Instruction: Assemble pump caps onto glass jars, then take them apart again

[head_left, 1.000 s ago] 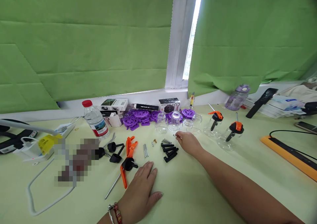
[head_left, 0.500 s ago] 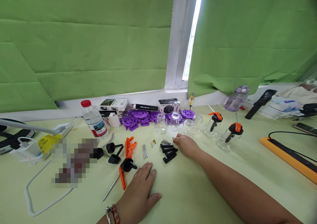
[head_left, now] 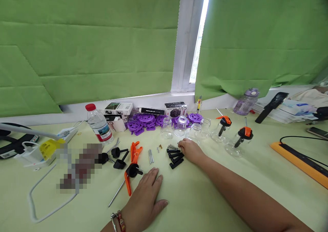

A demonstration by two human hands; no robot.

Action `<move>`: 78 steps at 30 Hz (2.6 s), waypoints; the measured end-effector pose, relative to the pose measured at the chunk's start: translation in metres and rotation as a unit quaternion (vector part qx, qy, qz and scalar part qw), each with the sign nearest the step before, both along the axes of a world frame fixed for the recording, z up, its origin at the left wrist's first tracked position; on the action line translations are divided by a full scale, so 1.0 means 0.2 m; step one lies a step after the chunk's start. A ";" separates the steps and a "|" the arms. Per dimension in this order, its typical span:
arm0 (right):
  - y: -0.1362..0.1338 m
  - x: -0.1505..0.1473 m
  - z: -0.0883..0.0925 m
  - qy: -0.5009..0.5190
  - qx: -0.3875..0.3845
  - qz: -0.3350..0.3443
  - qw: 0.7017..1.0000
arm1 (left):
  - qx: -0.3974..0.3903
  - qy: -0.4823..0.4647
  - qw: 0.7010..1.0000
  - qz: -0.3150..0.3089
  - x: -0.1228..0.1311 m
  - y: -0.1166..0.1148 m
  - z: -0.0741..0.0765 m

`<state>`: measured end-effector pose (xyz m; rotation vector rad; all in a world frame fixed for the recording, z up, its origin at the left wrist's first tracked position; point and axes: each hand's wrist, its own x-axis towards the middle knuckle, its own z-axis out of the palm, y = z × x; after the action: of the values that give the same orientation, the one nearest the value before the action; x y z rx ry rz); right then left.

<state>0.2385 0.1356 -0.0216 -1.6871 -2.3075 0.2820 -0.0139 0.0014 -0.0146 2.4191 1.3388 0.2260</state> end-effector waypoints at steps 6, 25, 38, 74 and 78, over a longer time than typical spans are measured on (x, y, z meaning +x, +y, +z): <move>-0.01 0.02 0.02 0.051 0.002 -0.039 0.998 | -0.011 0.002 1.000 0.003 0.00 -0.01 0.01; -0.04 0.02 0.03 -0.030 -0.023 -0.032 0.999 | -0.033 0.011 0.999 0.004 0.00 0.00 0.03; -0.01 -0.04 0.11 -0.005 -0.037 0.023 0.999 | -0.023 -0.011 1.000 0.001 0.01 0.00 0.01; 0.03 -0.10 0.08 0.004 -0.043 -0.013 0.999 | 0.149 0.021 0.982 0.110 -0.04 0.02 0.15; 0.01 -0.08 0.09 0.017 -0.047 -0.002 0.999 | 0.188 0.010 0.940 0.283 -0.15 0.05 0.23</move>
<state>0.2224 0.1380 -0.0044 -1.7169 -2.3007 0.4218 -0.0436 0.0116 0.0314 2.2457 2.1461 0.6581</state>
